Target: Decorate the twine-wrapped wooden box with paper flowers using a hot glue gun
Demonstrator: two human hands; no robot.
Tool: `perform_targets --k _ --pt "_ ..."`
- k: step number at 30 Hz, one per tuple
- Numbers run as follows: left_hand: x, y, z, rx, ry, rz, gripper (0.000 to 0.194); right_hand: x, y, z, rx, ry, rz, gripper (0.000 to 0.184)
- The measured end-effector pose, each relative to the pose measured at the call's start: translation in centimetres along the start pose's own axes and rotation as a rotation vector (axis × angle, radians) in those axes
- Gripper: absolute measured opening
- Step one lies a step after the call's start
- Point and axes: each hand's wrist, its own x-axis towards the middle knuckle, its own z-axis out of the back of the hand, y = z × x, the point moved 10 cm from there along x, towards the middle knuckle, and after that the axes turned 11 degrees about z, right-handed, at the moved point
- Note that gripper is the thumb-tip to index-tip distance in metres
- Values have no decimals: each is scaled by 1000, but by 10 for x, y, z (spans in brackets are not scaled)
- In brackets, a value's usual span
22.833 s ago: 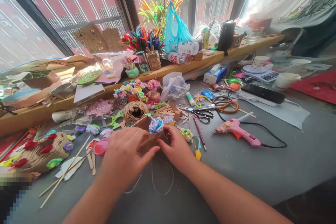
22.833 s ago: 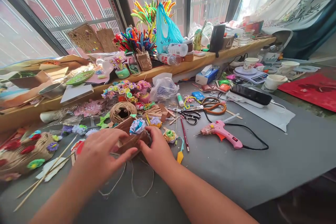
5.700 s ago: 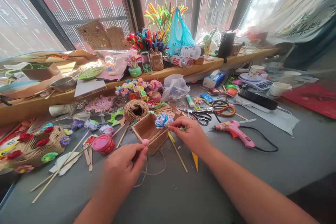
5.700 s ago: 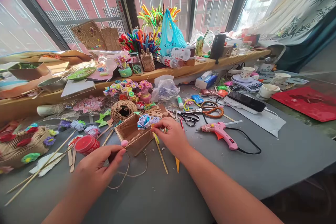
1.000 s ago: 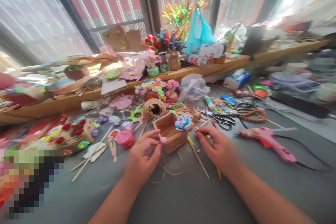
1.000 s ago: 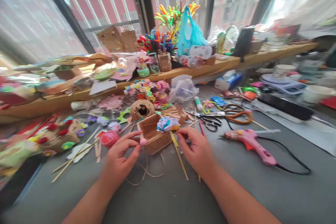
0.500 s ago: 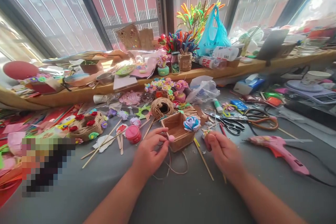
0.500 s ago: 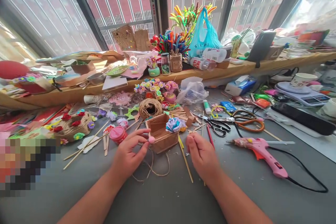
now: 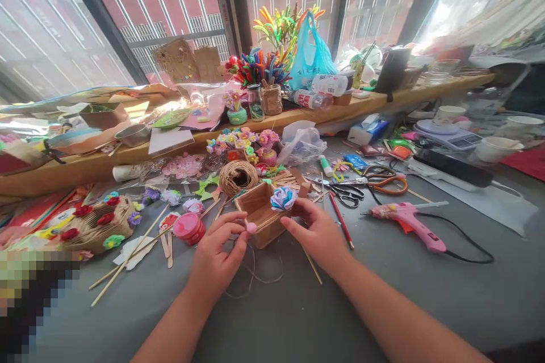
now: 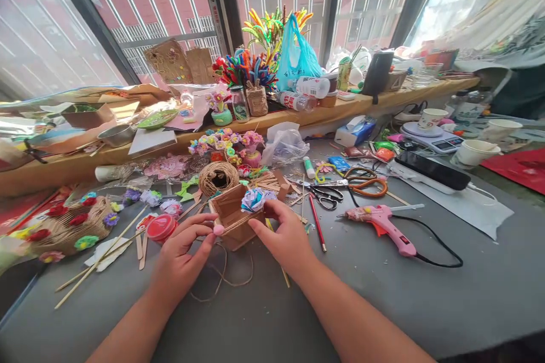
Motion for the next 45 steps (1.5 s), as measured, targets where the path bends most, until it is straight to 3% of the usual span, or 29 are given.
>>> perform_targets --k 7,32,45 --pt "1 2 -1 21 -7 -1 16 3 2 0 42 -62 -24 33" --pt "1 3 -1 28 -10 22 17 7 -7 8 53 -27 9 30" --pt "1 9 -2 48 8 24 16 10 -19 16 159 -4 -84 33"
